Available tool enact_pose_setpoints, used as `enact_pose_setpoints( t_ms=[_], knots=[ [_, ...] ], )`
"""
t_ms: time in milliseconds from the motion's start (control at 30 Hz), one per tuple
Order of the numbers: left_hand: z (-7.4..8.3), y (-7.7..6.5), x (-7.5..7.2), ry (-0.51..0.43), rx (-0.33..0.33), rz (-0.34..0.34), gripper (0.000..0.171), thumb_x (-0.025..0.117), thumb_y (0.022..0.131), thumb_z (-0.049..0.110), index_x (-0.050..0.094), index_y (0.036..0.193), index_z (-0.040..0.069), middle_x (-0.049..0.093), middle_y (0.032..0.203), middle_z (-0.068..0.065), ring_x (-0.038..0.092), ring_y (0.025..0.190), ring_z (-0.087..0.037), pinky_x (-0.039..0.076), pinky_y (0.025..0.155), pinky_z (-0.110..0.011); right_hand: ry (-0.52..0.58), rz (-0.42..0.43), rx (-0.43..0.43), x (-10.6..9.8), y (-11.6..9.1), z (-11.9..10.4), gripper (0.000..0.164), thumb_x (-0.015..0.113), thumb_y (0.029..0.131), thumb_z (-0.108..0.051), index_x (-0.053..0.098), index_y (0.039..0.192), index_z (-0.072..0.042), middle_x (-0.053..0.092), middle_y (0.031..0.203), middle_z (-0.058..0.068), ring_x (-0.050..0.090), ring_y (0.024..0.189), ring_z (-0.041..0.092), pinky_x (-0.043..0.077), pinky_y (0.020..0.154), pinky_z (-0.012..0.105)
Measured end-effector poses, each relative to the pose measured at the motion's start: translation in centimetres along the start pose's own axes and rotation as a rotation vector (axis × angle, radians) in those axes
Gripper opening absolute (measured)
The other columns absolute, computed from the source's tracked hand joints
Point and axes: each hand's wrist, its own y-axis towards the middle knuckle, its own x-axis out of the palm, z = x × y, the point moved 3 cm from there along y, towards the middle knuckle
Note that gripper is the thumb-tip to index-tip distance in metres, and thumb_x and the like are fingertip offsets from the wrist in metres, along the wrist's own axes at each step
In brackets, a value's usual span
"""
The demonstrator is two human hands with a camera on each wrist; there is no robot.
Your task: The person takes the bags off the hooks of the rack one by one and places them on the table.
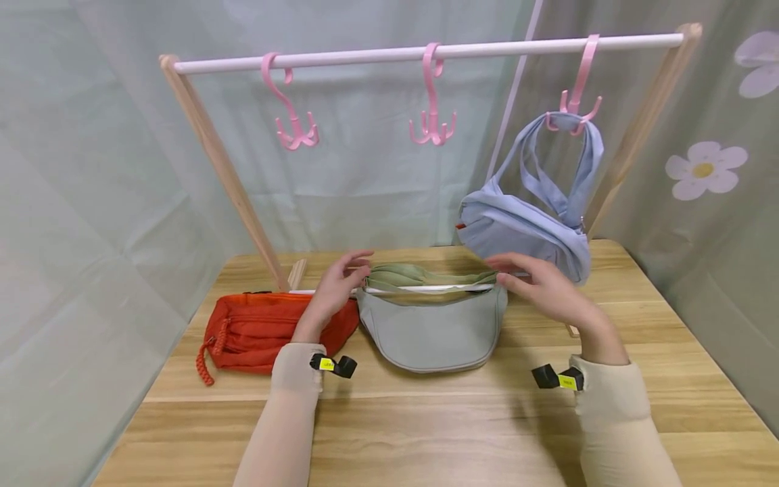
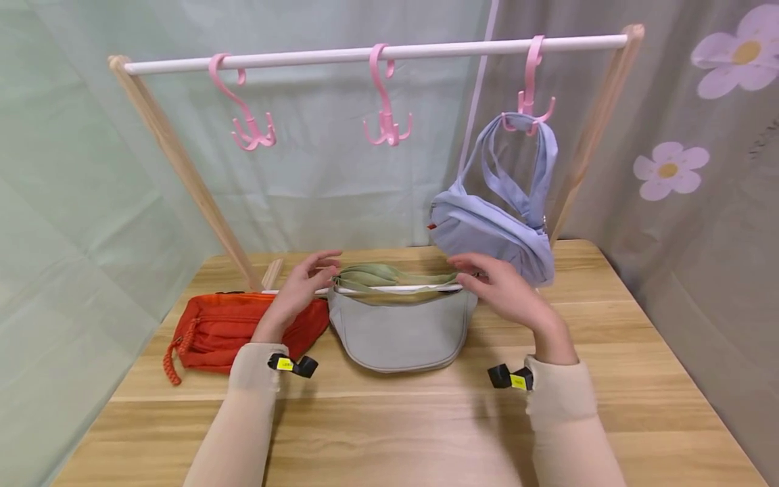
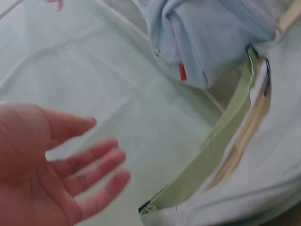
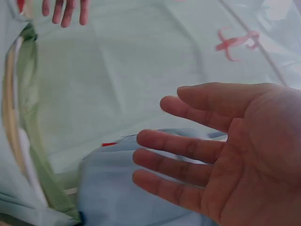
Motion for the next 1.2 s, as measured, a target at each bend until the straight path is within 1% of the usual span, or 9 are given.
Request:
enact_pose_setpoints(
  t_ms=[100, 200, 333, 533, 600, 767, 900, 1033, 1200],
  knots=[
    [0.5, 0.0, 0.2, -0.166, 0.029, 0.009, 0.034, 0.054, 0.102, 0.014, 0.055, 0.136, 0.011, 0.059, 0.123, -0.018, 0.058, 0.110, -0.033, 0.045, 0.099, -0.054, 0.020, 0.045, -0.045, -0.9, -0.5, -0.7, 0.031, 0.054, 0.102, -0.017, 0.059, 0.132, -0.010, 0.063, 0.127, 0.006, 0.058, 0.117, 0.019, 0.047, 0.091, 0.016],
    [0.9, 0.0, 0.3, -0.254, 0.059, 0.026, 0.032, 0.054, 0.102, 0.014, 0.056, 0.133, 0.008, 0.058, 0.121, -0.025, 0.061, 0.104, -0.029, 0.044, 0.098, -0.057, 0.024, 0.095, -0.066, -1.6, -0.8, -1.3, 0.030, 0.054, 0.102, -0.015, 0.061, 0.131, -0.011, 0.064, 0.126, 0.004, 0.059, 0.115, 0.018, 0.045, 0.089, 0.013],
    [1.3, 0.0, 0.3, -0.305, 0.097, 0.047, 0.035, 0.053, 0.102, 0.013, 0.053, 0.134, 0.000, 0.057, 0.119, -0.029, 0.062, 0.100, -0.028, 0.047, 0.094, -0.055, 0.048, 0.152, -0.066, -2.2, -1.2, -1.8, 0.027, 0.055, 0.102, -0.013, 0.064, 0.127, -0.011, 0.065, 0.123, 0.004, 0.060, 0.112, 0.013, 0.045, 0.088, 0.013],
    [1.9, 0.0, 0.4, -0.362, 0.147, 0.074, 0.034, 0.053, 0.103, 0.016, 0.053, 0.132, -0.002, 0.063, 0.108, -0.015, 0.061, 0.098, -0.034, 0.054, 0.084, -0.036, 0.083, 0.232, -0.080, -2.6, -1.4, -2.0, 0.024, 0.055, 0.101, -0.011, 0.067, 0.122, -0.011, 0.068, 0.115, 0.003, 0.061, 0.107, 0.013, 0.045, 0.086, 0.014],
    [2.2, 0.0, 0.5, -0.375, 0.157, 0.072, 0.033, 0.053, 0.103, 0.017, 0.054, 0.131, 0.000, 0.063, 0.106, -0.012, 0.060, 0.098, -0.035, 0.054, 0.084, -0.036, 0.097, 0.253, -0.090, -2.8, -1.5, -2.0, 0.023, 0.056, 0.101, -0.009, 0.067, 0.121, -0.009, 0.068, 0.114, 0.003, 0.061, 0.106, 0.013, 0.046, 0.086, 0.014],
    [3.2, -0.2, 0.6, -0.371, 0.179, 0.070, 0.034, 0.054, 0.102, 0.018, 0.054, 0.131, 0.000, 0.062, 0.109, -0.012, 0.060, 0.099, -0.032, 0.053, 0.086, -0.040, 0.185, 0.296, -0.132, -3.5, -2.0, -2.1, 0.022, 0.054, 0.100, -0.003, 0.066, 0.118, 0.002, 0.068, 0.112, 0.007, 0.063, 0.100, 0.011, 0.048, 0.084, 0.017],
    [3.9, -0.2, 0.6, -0.339, 0.188, 0.073, 0.035, 0.054, 0.102, 0.020, 0.054, 0.132, 0.001, 0.060, 0.113, -0.014, 0.059, 0.101, -0.029, 0.053, 0.087, -0.037, 0.235, 0.329, -0.167, -4.5, -2.6, -2.5, 0.020, 0.054, 0.098, 0.002, 0.064, 0.114, 0.008, 0.068, 0.109, 0.013, 0.065, 0.096, 0.013, 0.051, 0.085, 0.019],
    [4.9, 0.2, 0.9, -0.264, 0.196, 0.072, 0.035, 0.054, 0.102, 0.022, 0.055, 0.131, 0.003, 0.059, 0.116, -0.016, 0.058, 0.104, -0.029, 0.052, 0.087, -0.035, 0.180, 0.367, -0.155, -6.2, -2.7, -3.3, 0.020, 0.055, 0.098, 0.001, 0.066, 0.114, 0.006, 0.068, 0.109, 0.010, 0.064, 0.099, 0.015, 0.049, 0.087, 0.018],
    [6.9, 1.1, 1.4, -0.167, 0.245, 0.039, 0.035, 0.056, 0.101, 0.027, 0.057, 0.132, 0.009, 0.060, 0.123, -0.010, 0.056, 0.113, -0.024, 0.047, 0.095, -0.040, 0.075, 0.458, -0.143, -9.3, -2.4, -5.2, 0.021, 0.057, 0.097, -0.001, 0.069, 0.115, 0.001, 0.069, 0.107, 0.000, 0.061, 0.098, 0.013, 0.045, 0.084, 0.014]
  ],
)
